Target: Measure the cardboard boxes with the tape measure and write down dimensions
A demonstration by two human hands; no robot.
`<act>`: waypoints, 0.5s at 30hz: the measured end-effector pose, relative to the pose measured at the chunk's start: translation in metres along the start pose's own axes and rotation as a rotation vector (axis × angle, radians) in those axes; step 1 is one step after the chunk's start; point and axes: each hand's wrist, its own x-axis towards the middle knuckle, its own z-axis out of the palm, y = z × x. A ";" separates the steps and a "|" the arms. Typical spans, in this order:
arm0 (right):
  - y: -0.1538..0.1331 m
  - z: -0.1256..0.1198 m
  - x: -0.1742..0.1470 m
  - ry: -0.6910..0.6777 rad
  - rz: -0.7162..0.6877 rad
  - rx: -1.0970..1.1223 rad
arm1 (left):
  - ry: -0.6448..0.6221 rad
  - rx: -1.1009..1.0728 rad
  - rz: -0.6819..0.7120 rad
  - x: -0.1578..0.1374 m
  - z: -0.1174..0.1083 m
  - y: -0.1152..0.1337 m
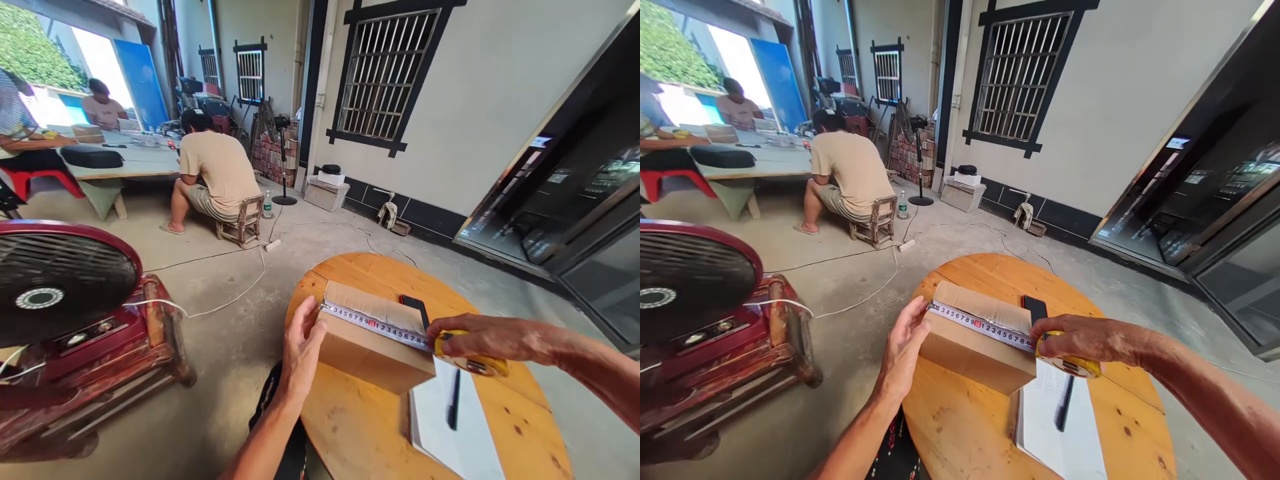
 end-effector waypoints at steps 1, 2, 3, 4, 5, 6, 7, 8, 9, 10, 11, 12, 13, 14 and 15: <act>-0.001 -0.001 -0.001 -0.066 0.014 0.012 | 0.003 -0.004 0.004 0.000 0.002 0.001; -0.002 -0.002 -0.002 -0.111 0.019 0.034 | 0.011 -0.007 0.008 0.000 0.003 0.002; -0.002 -0.003 -0.002 -0.127 0.016 0.056 | 0.020 -0.006 0.012 0.000 0.005 0.003; -0.002 -0.003 -0.003 -0.114 0.008 0.068 | 0.029 -0.004 0.015 0.000 0.006 0.003; -0.002 -0.003 -0.004 -0.097 0.001 0.078 | 0.037 -0.002 0.016 0.000 0.007 0.003; -0.001 -0.002 -0.004 -0.081 -0.006 0.090 | 0.043 -0.002 0.015 0.000 0.007 0.003; 0.001 -0.001 -0.004 -0.066 -0.011 0.105 | 0.047 -0.001 0.015 0.000 0.008 0.002; 0.002 -0.001 -0.004 -0.057 -0.015 0.122 | 0.051 0.002 0.018 0.001 0.008 0.002; 0.004 0.000 -0.004 -0.050 -0.019 0.139 | 0.054 0.010 0.021 0.001 0.009 0.002; 0.007 0.001 -0.004 -0.050 -0.025 0.155 | 0.058 0.024 0.022 0.000 0.009 0.001; 0.009 0.001 -0.003 -0.052 -0.032 0.169 | 0.064 0.042 0.022 0.000 0.009 0.001; 0.011 0.002 -0.003 -0.055 -0.039 0.180 | 0.071 0.062 0.021 -0.001 0.009 0.001; 0.014 0.003 -0.003 -0.056 -0.043 0.192 | 0.078 0.085 0.022 -0.001 0.009 0.001; 0.017 0.003 -0.002 -0.055 -0.048 0.206 | 0.083 0.113 0.026 -0.002 0.009 0.001; 0.020 0.004 -0.002 -0.052 -0.052 0.222 | 0.086 0.146 0.039 -0.002 0.008 0.001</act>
